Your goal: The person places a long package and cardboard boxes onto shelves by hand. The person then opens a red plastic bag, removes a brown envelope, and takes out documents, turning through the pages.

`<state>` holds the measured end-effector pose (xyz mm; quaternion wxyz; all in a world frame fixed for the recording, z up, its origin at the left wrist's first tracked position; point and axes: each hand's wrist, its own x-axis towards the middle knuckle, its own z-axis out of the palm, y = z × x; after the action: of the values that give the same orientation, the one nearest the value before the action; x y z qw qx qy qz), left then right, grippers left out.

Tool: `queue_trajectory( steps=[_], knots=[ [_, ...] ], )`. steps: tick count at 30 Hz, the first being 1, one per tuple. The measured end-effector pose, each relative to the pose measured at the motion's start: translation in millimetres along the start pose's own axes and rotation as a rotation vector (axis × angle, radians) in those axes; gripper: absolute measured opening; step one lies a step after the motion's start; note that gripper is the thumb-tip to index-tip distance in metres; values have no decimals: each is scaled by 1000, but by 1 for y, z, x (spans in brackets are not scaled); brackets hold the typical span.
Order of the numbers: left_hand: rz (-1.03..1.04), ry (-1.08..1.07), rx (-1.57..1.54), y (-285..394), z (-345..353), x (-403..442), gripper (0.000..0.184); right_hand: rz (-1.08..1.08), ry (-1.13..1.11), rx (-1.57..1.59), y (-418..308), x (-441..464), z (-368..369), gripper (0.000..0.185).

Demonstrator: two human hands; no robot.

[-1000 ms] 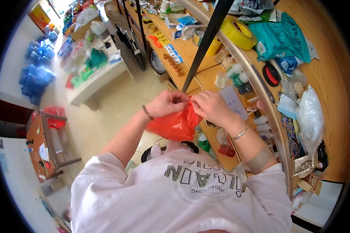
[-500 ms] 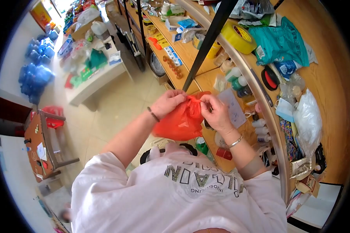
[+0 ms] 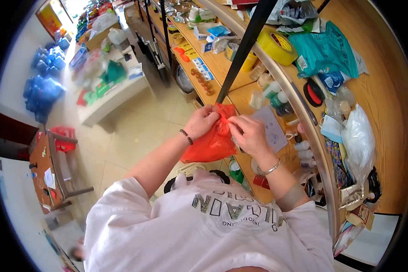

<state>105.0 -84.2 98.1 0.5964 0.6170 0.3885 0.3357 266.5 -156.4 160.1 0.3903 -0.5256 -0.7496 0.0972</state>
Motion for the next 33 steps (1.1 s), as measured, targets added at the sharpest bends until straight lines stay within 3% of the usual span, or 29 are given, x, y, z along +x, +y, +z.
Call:
queue_trajectory(
  steps=[1,3,7,9,10,12,13,14,16,17,18,20,21,23,24,25,26,28,31,32,33],
  knots=[
    [2,2,1,-1,-1,0,16,-3,0,1,0,0,-1,8],
    [-17,-114,180,-3,-3,-2,19,72,-281,-227,0,-3,-3,6],
    [98,-47,407,-8,1,1,26,-102,-265,-246,3,2,-6,6],
    [-170,132,135,-24,-6,12,30,-196,-157,-133,-5,6,-10,6],
    [-169,135,134,-27,-10,15,30,-199,-158,-132,-3,1,-4,6],
    [-382,-17,-232,-14,-17,17,42,43,13,61,4,-14,11,10],
    [-453,-104,-100,-1,-22,15,38,547,-86,413,4,-18,10,14],
    [-453,-102,-100,1,-22,12,38,546,-87,415,10,-19,11,14],
    [-65,-444,-153,0,-19,5,38,618,17,754,26,-23,15,17],
    [-35,-518,-70,-3,-22,8,49,636,40,754,19,-21,17,18],
    [-38,-523,-71,8,-22,4,49,641,44,753,19,-20,22,18],
    [48,-578,1,31,-23,-5,45,57,-17,136,24,-20,30,30],
    [45,-583,4,29,-23,-5,45,125,-140,141,22,-23,26,32],
    [247,-431,221,19,-28,-4,34,201,-113,128,28,-27,26,28],
    [243,-428,224,13,-38,-4,34,272,-90,115,33,-28,28,25],
    [223,-204,442,5,-53,-3,27,271,45,131,42,-32,35,20],
    [199,23,655,-5,-69,-2,20,272,45,137,43,-33,30,20],
    [206,404,338,-41,-101,1,18,598,88,255,45,-37,16,19],
    [360,690,683,-59,-126,-3,26,631,81,335,53,-59,19,18],
    [355,692,687,-57,-125,-6,26,632,77,340,53,-66,24,18],
    [141,645,257,-55,-120,-8,26,565,98,367,53,-74,29,18]
  ],
)
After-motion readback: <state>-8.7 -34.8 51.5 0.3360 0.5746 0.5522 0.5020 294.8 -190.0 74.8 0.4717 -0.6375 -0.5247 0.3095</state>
